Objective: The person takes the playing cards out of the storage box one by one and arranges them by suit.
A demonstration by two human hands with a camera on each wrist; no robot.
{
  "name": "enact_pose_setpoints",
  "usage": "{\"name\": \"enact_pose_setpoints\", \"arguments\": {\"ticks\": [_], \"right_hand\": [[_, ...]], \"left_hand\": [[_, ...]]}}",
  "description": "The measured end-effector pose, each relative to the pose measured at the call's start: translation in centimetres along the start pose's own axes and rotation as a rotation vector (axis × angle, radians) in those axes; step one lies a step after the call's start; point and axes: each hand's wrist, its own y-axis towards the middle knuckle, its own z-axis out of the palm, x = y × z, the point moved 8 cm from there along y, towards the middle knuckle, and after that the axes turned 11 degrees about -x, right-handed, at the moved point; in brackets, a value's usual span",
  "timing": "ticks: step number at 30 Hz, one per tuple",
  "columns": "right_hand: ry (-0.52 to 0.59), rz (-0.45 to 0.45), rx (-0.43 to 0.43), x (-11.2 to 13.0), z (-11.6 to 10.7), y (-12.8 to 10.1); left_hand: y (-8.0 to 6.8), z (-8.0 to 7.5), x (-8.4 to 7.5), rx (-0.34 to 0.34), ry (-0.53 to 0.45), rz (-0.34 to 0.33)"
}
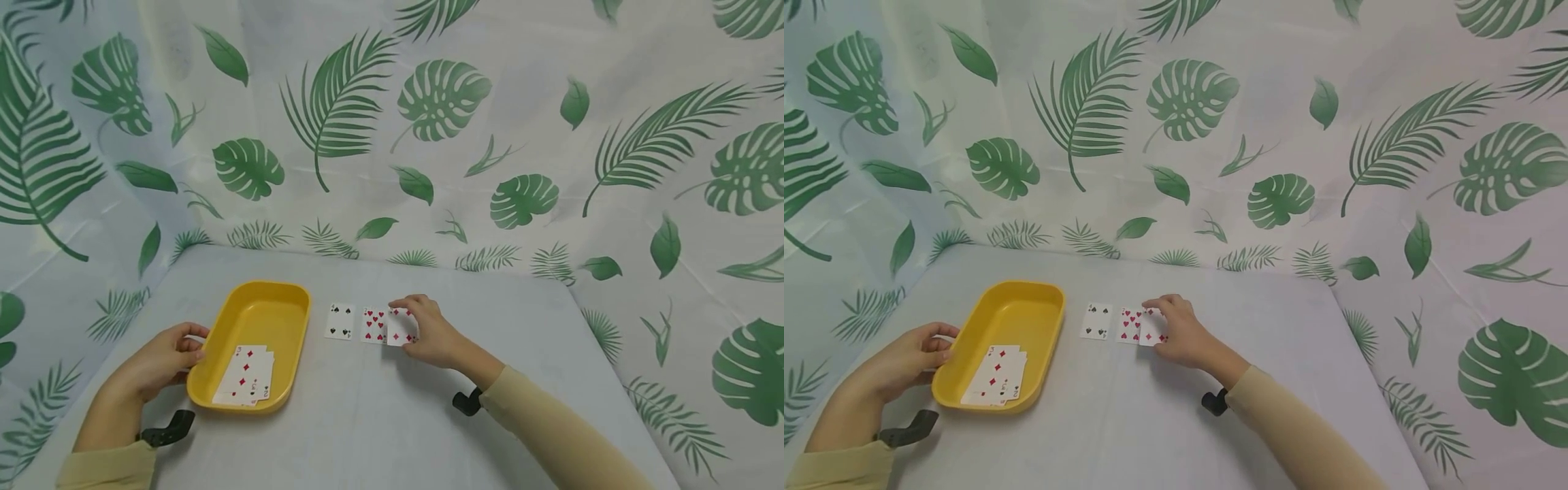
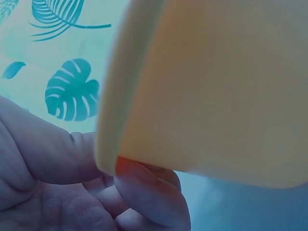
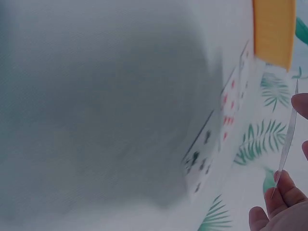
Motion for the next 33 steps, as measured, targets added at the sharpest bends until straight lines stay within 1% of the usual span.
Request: {"name": "enact_pose_setpoints", "arguments": {"ticks": [3, 9, 20, 28, 33], "right_hand": [[-0.025, 0.021, 0.0, -1.3, -0.2, -0.4], [-0.073, 0.044, -0.002, -3.7, -0.7, -1.2], [-0.116, 0.095, -0.011, -7.0, -1.4, -2.0], [-0.13, 0.089, -0.017, -8.5, -1.7, -1.7], [-0.115, 0.111, 0.0, -9.4, -1.6, -1.3]], "left_hand": [[-0.1, 0.0, 0.0, -0.004, 0.002, 0.006], [-0.1, 0.0, 0.0, 0.007, -0.001, 0.017], [-0.5, 0.0, -0.6, 0.018, -0.023, 0.052], [-0.3, 0.1, -0.7, 0.012, -0.014, 0.048], [-0.1, 0.1, -0.4, 0.016, -0.009, 0.035]]}}
